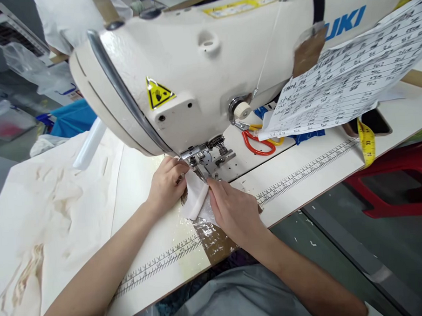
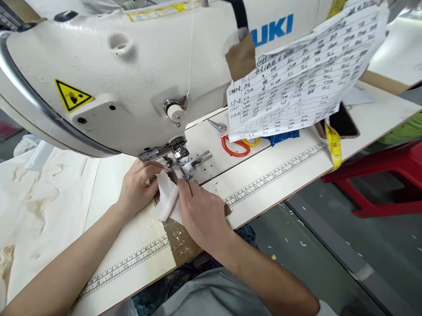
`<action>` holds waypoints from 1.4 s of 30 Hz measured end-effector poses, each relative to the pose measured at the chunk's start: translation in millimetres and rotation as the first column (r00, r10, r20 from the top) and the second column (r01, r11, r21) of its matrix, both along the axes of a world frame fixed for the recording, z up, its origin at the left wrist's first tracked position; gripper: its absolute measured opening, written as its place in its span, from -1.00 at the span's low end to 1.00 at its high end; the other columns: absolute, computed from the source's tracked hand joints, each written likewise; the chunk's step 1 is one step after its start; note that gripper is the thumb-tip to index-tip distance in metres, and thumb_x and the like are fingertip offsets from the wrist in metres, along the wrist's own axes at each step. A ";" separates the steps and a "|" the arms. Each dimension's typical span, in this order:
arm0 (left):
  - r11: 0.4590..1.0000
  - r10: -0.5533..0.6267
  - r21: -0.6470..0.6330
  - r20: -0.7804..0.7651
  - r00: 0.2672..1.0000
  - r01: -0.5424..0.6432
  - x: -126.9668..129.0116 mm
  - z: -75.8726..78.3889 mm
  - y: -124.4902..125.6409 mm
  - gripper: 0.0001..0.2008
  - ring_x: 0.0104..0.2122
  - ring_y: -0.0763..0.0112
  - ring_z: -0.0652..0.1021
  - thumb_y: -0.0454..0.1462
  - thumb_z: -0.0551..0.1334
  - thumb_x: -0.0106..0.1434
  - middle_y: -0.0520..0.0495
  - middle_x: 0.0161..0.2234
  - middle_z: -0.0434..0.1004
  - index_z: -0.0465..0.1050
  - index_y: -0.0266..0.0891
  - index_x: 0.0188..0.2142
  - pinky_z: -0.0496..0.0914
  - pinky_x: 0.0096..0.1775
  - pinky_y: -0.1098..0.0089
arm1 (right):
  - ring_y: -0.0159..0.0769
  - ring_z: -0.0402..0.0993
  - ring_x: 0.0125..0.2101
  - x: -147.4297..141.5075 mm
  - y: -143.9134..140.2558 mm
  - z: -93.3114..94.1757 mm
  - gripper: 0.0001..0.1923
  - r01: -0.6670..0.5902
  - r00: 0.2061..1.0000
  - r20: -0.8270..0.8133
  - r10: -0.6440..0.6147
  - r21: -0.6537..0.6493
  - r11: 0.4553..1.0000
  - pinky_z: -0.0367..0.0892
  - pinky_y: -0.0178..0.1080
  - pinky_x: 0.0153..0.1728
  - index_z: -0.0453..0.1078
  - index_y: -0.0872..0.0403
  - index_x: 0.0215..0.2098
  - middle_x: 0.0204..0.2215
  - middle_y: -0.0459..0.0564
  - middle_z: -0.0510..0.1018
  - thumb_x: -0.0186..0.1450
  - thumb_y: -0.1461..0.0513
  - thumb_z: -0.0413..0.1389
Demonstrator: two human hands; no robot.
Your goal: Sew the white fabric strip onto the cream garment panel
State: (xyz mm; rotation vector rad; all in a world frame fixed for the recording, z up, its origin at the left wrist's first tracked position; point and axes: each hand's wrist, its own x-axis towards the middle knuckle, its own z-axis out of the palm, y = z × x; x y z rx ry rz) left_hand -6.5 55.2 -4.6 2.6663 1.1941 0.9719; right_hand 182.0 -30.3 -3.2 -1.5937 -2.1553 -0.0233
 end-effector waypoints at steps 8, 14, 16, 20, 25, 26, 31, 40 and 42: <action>0.991 -0.131 -0.019 -0.313 0.941 0.132 2.8 19.5 -15.3 -0.66 -0.13 0.13 0.46 -0.39 -0.02 0.39 -0.25 -0.13 0.54 0.54 -0.31 -0.12 0.55 -0.14 0.13 | -0.31 0.62 -0.48 16.9 -50.8 3.6 -0.77 -0.051 0.982 -0.183 0.050 0.003 0.999 0.32 -0.31 -0.56 0.35 0.17 -0.02 -0.35 0.01 0.66 0.46 0.32 -0.10; 1.000 -0.011 -0.010 -0.423 0.906 0.008 15.2 17.9 -35.6 -0.64 -0.06 0.03 0.43 -0.41 -0.02 0.38 -0.34 -0.03 0.50 0.51 -0.44 -0.03 0.52 -0.07 0.05 | -0.30 0.63 -0.50 30.3 -84.0 6.2 -0.81 -0.120 0.962 -0.254 0.103 -0.054 0.991 0.39 -0.31 -0.57 0.28 0.11 -0.06 -0.37 0.00 0.65 0.47 0.30 -0.14; 1.000 0.023 0.013 -0.418 0.908 -0.020 19.2 14.5 -41.0 -0.66 -0.02 0.00 0.44 -0.39 0.01 0.38 -0.38 0.00 0.49 0.49 -0.51 -0.01 0.52 -0.06 0.06 | -0.31 0.62 -0.51 32.2 -84.3 7.4 -0.83 -0.134 0.962 -0.245 0.117 -0.054 0.990 0.39 -0.33 -0.57 0.28 0.11 -0.09 -0.41 -0.02 0.63 0.47 0.30 -0.14; 0.999 0.030 0.034 -0.374 0.927 -0.019 19.5 7.6 -48.8 -0.62 0.06 0.03 0.45 -0.39 0.01 0.38 -0.38 0.04 0.50 0.45 -0.55 0.06 0.49 0.05 0.08 | -0.33 0.56 -0.57 33.9 -80.6 9.9 -0.81 -0.150 0.969 -0.204 0.140 -0.035 0.988 0.36 -0.34 -0.60 0.28 0.09 -0.16 -0.51 -0.09 0.56 0.49 0.29 -0.15; 0.999 0.020 0.048 -0.400 0.916 -0.001 14.7 4.6 -50.5 -0.60 0.09 0.06 0.47 -0.35 -0.02 0.42 -0.30 0.08 0.52 0.44 -0.49 0.10 0.47 0.05 0.11 | -0.32 0.58 -0.54 34.9 -78.5 10.5 -0.77 -0.163 0.979 -0.129 0.161 -0.003 0.987 0.37 -0.32 -0.57 0.30 0.12 -0.11 -0.43 -0.04 0.60 0.51 0.29 -0.19; 0.999 0.020 0.041 -0.406 0.914 -0.004 14.5 5.1 -49.8 -0.60 0.08 0.06 0.47 -0.35 -0.02 0.42 -0.30 0.08 0.52 0.45 -0.49 0.10 0.47 0.03 0.10 | -0.32 0.59 -0.53 35.2 -78.1 10.6 -0.76 -0.168 0.979 -0.117 0.166 -0.005 0.986 0.37 -0.32 -0.57 0.30 0.12 -0.09 -0.41 -0.02 0.61 0.51 0.30 -0.19; 1.000 0.023 -0.004 -0.416 0.909 -0.027 14.5 8.6 -45.7 -0.58 0.06 0.03 0.48 -0.35 -0.04 0.42 -0.33 0.10 0.51 0.44 -0.49 0.12 0.46 0.01 0.07 | -0.32 0.61 -0.50 35.5 -73.7 12.2 -0.76 -0.176 0.983 -0.063 0.174 -0.023 0.984 0.38 -0.32 -0.55 0.30 0.14 -0.06 -0.39 0.00 0.64 0.49 0.33 -0.18; 0.994 0.033 -0.079 -0.441 0.897 -0.075 17.4 9.7 -51.2 -0.51 0.18 -0.04 0.37 -0.29 -0.02 0.38 -0.40 0.19 0.38 0.32 -0.55 0.20 0.38 0.13 0.02 | -0.30 0.62 -0.48 34.0 -66.4 14.6 -0.78 -0.180 0.983 -0.027 0.180 -0.020 0.983 0.39 -0.31 -0.53 0.29 0.15 -0.06 -0.34 0.04 0.65 0.47 0.35 -0.16; 0.991 0.063 -0.079 -0.461 0.885 -0.111 20.6 10.2 -53.5 -0.50 0.18 -0.05 0.36 -0.29 -0.01 0.37 -0.42 0.20 0.36 0.30 -0.58 0.21 0.37 0.13 0.05 | -0.30 0.61 -0.50 33.5 -65.3 14.5 -0.77 -0.168 0.986 -0.010 0.167 -0.027 0.986 0.37 -0.31 -0.56 0.30 0.16 -0.06 -0.36 0.03 0.64 0.47 0.35 -0.17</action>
